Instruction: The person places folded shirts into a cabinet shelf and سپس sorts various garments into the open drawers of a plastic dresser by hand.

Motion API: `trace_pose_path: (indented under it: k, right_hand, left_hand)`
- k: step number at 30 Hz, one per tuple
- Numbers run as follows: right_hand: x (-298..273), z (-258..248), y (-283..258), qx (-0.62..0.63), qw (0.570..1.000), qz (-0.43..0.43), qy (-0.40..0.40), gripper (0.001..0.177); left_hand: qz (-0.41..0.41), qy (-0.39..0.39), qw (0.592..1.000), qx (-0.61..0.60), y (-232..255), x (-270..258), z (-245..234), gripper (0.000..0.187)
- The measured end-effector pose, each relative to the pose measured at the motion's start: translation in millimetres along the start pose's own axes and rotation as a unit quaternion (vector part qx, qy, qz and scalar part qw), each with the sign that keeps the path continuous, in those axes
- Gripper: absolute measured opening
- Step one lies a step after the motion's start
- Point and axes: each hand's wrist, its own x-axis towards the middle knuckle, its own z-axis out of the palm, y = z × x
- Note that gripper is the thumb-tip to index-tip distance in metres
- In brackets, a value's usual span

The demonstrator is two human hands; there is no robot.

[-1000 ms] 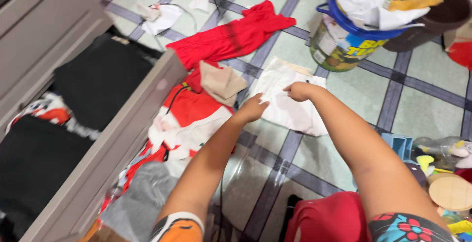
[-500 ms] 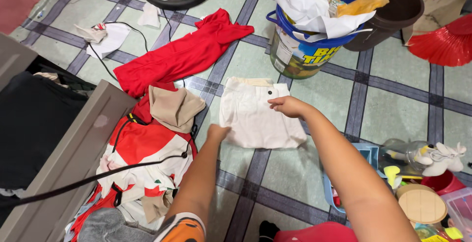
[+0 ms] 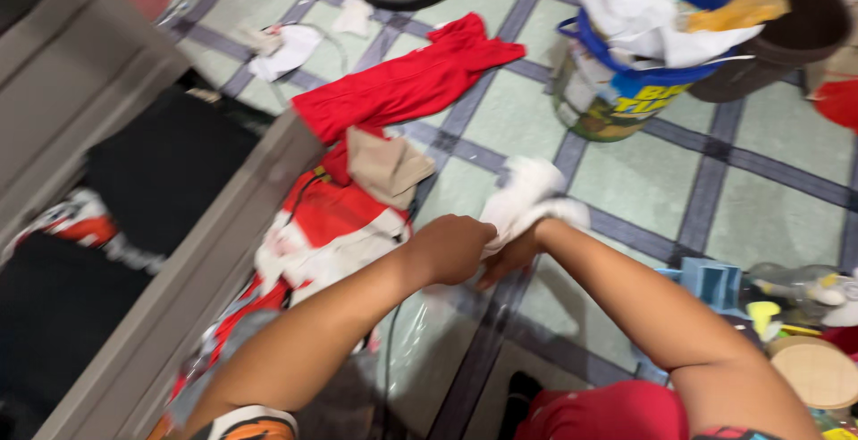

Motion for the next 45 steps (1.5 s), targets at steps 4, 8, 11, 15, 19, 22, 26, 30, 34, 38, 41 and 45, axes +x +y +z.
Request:
trace_pose_path:
  k: [4, 8, 11, 15, 19, 22, 26, 30, 34, 38, 41, 45]
  right_hand:
    - [-11.0, 39.9, -100.7, -0.309, 0.79, -0.414, 0.329, 0.061]
    - [-17.7, 81.2, -212.6, -0.176, 0.914, -0.266, 0.252, 0.068]
    - [4.3, 115.2, -291.0, -0.171, 0.868, -0.36, 0.297, 0.069]
    - [33.7, 154.7, -383.5, -0.194, 0.697, -0.504, 0.471, 0.09]
    - [63.6, 172.9, -463.0, -0.115, 0.736, -0.416, 0.521, 0.076]
    - [96.3, 174.0, -504.3, 0.008, 0.705, -0.479, 0.523, 0.05]
    - [129.8, 133.4, -541.6, 0.012, 0.708, -0.461, 0.535, 0.056]
    - [176.3, 85.4, -623.7, -0.126, 0.677, -0.426, 0.587, 0.062]
    - [245.9, 90.8, -670.1, -0.307, 0.671, -0.316, 0.596, 0.068]
    - [306.1, 115.5, -650.7, -0.342, 0.859, -0.19, 0.329, 0.083]
    - [319.4, 131.0, -625.9, -0.357, 0.847, -0.192, 0.345, 0.076]
    - [333.3, 113.4, -629.7, -0.287, 0.881, -0.173, 0.334, 0.07]
  left_hand:
    - [-0.009, -0.028, 0.998, 0.054, 3.9, -106.6, -68.5, 0.066]
    - [-0.043, 0.056, 0.995, 0.068, -9.7, -212.6, -108.1, 0.049]
    - [-0.121, 0.103, 0.985, 0.06, -23.6, -293.9, -135.9, 0.037]
    - [-0.184, 0.237, 0.952, 0.067, -44.2, -397.5, -158.6, 0.024]
    - [-0.236, 0.382, 0.892, -0.047, -71.6, -489.7, -161.2, 0.03]
    - [-0.147, 0.485, 0.822, -0.26, -105.1, -540.3, -148.9, 0.047]
    - [-0.138, 0.618, 0.677, -0.374, -190.1, -581.6, -112.9, 0.034]
    - [-0.02, 0.667, 0.521, -0.531, -298.6, -609.4, -41.3, 0.041]
    - [-0.314, 0.58, 0.437, -0.611, -388.5, -633.8, 73.2, 0.046]
    - [-0.657, 0.337, 0.473, -0.48, -421.2, -653.9, 128.8, 0.047]
    - [-0.727, 0.291, 0.515, -0.349, -418.9, -643.5, 102.6, 0.058]
    - [-0.789, 0.228, 0.523, -0.227, -387.6, -619.8, 55.0, 0.075]
